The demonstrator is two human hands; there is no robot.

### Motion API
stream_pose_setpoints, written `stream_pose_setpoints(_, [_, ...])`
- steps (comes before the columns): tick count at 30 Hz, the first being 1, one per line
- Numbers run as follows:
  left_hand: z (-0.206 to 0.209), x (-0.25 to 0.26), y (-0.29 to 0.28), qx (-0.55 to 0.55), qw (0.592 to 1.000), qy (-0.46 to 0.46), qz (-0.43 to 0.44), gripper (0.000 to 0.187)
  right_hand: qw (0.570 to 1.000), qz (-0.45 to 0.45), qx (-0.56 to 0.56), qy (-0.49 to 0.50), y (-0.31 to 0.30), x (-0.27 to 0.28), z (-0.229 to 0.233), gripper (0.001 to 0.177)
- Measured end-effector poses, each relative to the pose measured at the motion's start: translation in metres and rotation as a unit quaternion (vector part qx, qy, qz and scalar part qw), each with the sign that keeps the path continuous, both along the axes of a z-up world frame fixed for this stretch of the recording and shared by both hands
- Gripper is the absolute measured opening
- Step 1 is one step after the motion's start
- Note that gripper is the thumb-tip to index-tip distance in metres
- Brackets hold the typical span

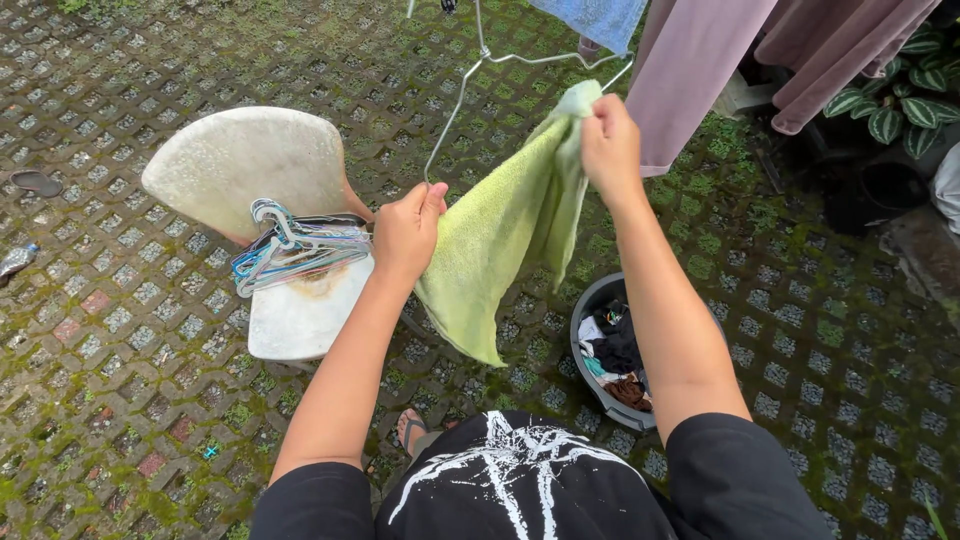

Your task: Hanging various clothes and towels onto hangers and placing them on a clothes drying rack in an outdoor area.

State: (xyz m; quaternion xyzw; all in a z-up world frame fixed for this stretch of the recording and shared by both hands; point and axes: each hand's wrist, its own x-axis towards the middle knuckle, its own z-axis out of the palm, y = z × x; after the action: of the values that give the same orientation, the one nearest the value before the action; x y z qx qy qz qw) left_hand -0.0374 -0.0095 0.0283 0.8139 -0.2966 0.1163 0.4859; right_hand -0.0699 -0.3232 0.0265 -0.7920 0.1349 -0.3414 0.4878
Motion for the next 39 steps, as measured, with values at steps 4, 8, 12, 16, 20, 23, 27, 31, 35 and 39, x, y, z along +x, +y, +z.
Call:
stream_pose_setpoints(4, [-0.014, 0.003, -0.018, -0.013, 1.000, -0.023, -0.016, 0.040, 0.952, 0.305, 0.015, -0.009, 0.075, -0.010, 0.019, 0.009])
stream_pose_setpoints(8, [-0.006, 0.009, -0.003, 0.007, 1.000, -0.004, -0.012, 0.034, 0.933, 0.317, 0.167, 0.026, 0.051, -0.015, 0.038, 0.006])
stream_pose_setpoints(12, [0.000, 0.016, 0.029, 0.050, 0.998, 0.034, -0.025, 0.034, 0.987, -0.098, 0.125, -0.027, -0.051, -0.004, 0.015, 0.007])
stream_pose_setpoints(16, [-0.002, 0.013, 0.033, 0.024, 0.999, 0.000, -0.043, 0.035, 0.997, -0.025, 0.069, 0.007, -0.061, -0.012, -0.009, 0.013])
stream_pose_setpoints(20, [0.006, 0.012, 0.040, 0.066, 0.997, 0.030, -0.017, 0.034, 0.988, -0.150, 0.038, -0.009, -0.088, -0.005, -0.048, 0.013])
stream_pose_setpoints(23, [0.011, 0.009, 0.041, 0.068, 0.998, 0.017, -0.001, 0.035, 0.946, -0.260, -0.163, -0.102, -0.040, -0.027, -0.007, 0.019])
stream_pose_setpoints(27, [0.006, 0.007, 0.028, 0.064, 0.998, -0.026, 0.006, 0.035, 0.978, -0.016, -0.201, -0.052, 0.036, -0.031, 0.006, 0.024])
stream_pose_setpoints(31, [0.008, 0.005, 0.020, 0.067, 0.997, -0.044, 0.018, 0.035, 0.975, 0.045, -0.212, 0.041, 0.064, -0.026, 0.003, 0.033])
stream_pose_setpoints(35, [0.016, 0.008, 0.026, 0.066, 0.996, -0.057, 0.002, 0.032, 0.989, 0.124, -0.034, 0.070, 0.022, -0.017, 0.002, 0.020])
stream_pose_setpoints(39, [0.024, 0.007, 0.032, 0.122, 0.991, 0.004, 0.045, 0.034, 0.998, -0.025, 0.059, 0.023, -0.026, -0.014, -0.001, 0.010])
